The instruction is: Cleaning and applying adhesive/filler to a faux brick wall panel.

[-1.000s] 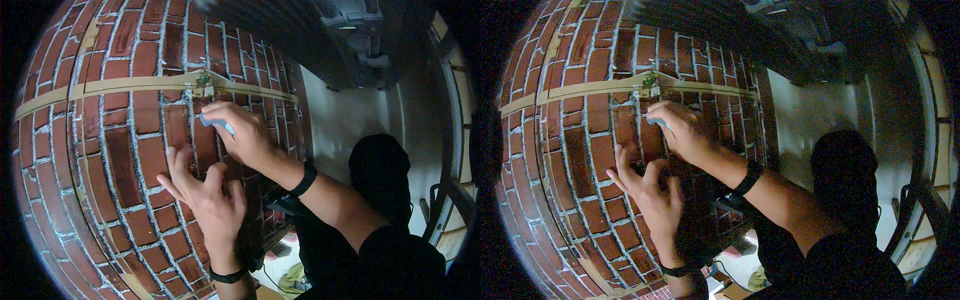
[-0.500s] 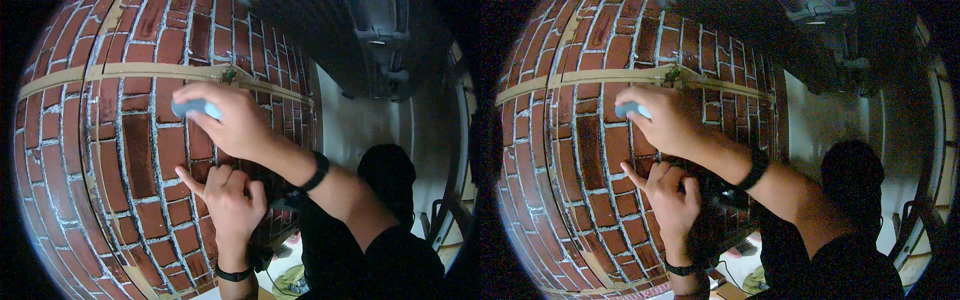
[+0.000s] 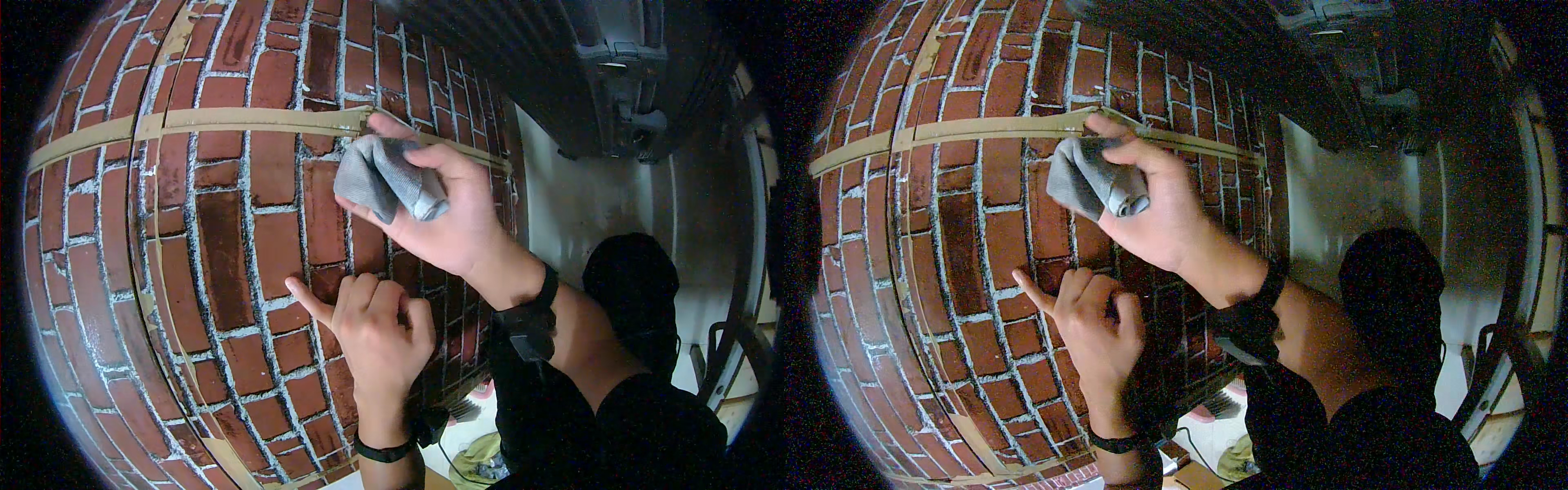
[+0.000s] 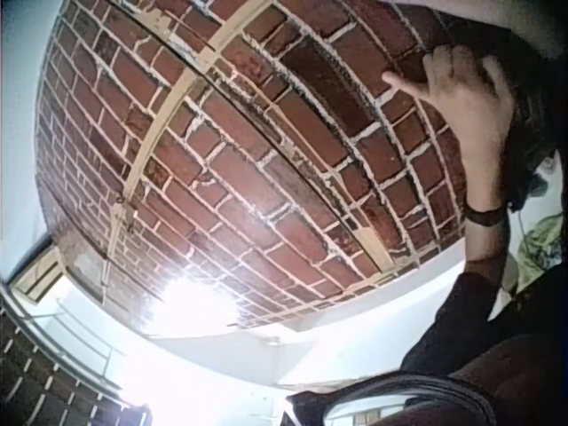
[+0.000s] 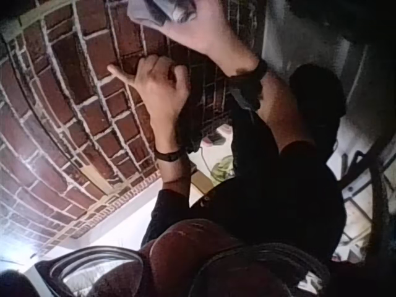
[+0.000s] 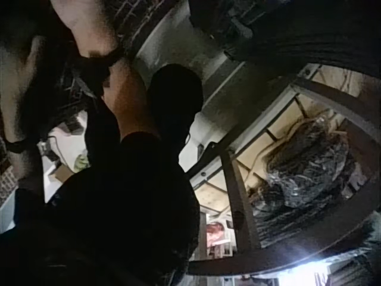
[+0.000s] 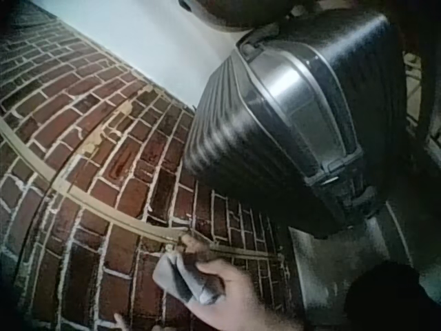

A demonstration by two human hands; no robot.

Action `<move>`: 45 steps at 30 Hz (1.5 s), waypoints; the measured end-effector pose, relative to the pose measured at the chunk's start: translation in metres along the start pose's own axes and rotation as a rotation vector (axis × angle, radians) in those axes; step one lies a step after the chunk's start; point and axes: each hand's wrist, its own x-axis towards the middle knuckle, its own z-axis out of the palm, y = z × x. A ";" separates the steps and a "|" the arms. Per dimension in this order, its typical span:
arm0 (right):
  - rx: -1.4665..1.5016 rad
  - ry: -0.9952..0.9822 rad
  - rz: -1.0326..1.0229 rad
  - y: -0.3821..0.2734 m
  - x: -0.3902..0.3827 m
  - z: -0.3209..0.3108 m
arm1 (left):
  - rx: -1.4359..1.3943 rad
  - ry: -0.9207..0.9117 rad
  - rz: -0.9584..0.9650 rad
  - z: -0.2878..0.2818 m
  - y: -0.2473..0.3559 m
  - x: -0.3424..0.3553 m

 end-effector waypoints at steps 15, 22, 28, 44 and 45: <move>-1.747 0.070 -1.216 0.024 0.044 0.031 | 0.012 -0.012 -0.003 -0.001 0.003 0.003; -1.932 -0.510 -0.900 0.031 0.036 -0.017 | -0.002 -0.044 -0.009 -0.007 0.002 0.002; -2.002 -0.496 -0.886 0.004 -0.008 -0.069 | 0.035 0.004 0.020 0.000 0.000 0.001; -1.792 -0.306 -0.874 0.031 0.007 -0.053 | 0.060 -0.021 0.010 -0.001 0.001 0.002; -1.828 -0.291 -0.880 0.021 0.001 -0.067 | 0.062 -0.004 0.034 0.001 0.002 0.002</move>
